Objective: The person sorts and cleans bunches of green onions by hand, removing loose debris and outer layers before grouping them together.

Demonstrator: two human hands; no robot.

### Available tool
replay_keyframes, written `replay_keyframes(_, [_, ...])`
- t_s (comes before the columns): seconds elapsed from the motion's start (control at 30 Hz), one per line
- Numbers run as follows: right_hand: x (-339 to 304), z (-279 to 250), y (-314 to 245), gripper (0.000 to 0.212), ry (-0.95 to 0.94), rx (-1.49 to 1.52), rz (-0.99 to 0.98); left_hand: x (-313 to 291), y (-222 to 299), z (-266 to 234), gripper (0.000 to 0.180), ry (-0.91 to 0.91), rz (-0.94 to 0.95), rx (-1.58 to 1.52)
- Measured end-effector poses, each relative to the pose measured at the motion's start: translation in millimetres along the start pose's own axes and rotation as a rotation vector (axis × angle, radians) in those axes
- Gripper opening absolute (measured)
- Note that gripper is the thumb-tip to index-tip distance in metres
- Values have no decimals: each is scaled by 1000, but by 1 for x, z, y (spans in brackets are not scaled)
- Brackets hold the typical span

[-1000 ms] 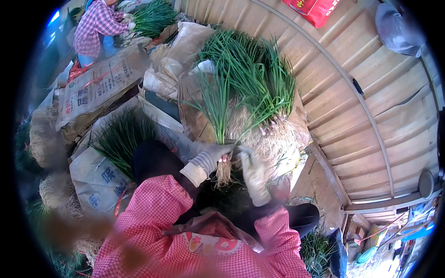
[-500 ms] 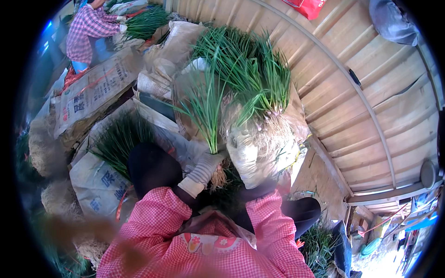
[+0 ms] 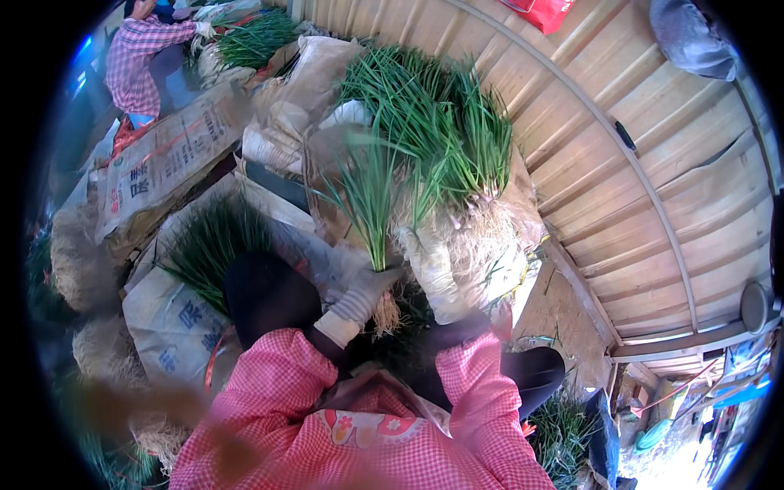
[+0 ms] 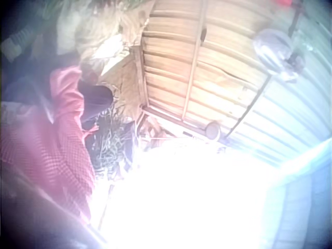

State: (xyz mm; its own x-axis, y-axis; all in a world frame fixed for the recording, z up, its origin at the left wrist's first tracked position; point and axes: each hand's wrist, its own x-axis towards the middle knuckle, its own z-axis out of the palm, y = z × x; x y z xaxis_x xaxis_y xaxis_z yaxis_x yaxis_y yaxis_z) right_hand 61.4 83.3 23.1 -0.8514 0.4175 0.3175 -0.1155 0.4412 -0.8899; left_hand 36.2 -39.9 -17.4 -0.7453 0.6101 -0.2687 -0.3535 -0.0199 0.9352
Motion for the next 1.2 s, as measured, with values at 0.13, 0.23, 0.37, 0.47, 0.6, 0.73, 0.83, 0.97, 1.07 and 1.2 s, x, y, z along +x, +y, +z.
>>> replay_keyframes(0.13, [-9,8,-9,16,-185,-30,115,0,-5,0,20,87,-81,164])
replay_keyframes(0.23, [10,-21,-7,29,103,1233,705,-3,14,-8,23,-132,-84,8])
replay_keyframes(0.37, [33,-92,64,30,2,1522,200,-13,20,-1,27,-405,-173,-310])
replay_keyframes(0.47, [40,-81,30,33,-30,920,443,-17,16,-6,29,-362,-186,-337])
replay_keyframes(0.6, [33,-47,-9,33,-97,304,599,-13,17,-1,30,-368,-150,-258])
replay_keyframes(0.73, [11,-16,-34,31,47,496,613,-4,-1,-4,30,-347,-121,-284])
replay_keyframes(0.83, [-8,-3,-29,34,203,636,747,-11,9,-8,29,-282,-197,-413])
replay_keyframes(0.97, [-20,-4,2,32,177,655,798,-16,14,-3,29,-302,-187,-351])
replay_keyframes(1.07, [-22,-10,17,26,297,837,739,-20,21,4,29,-295,-210,-340])
replay_keyframes(1.2, [-11,-8,25,24,286,633,673,-13,19,2,27,-344,-234,-519])
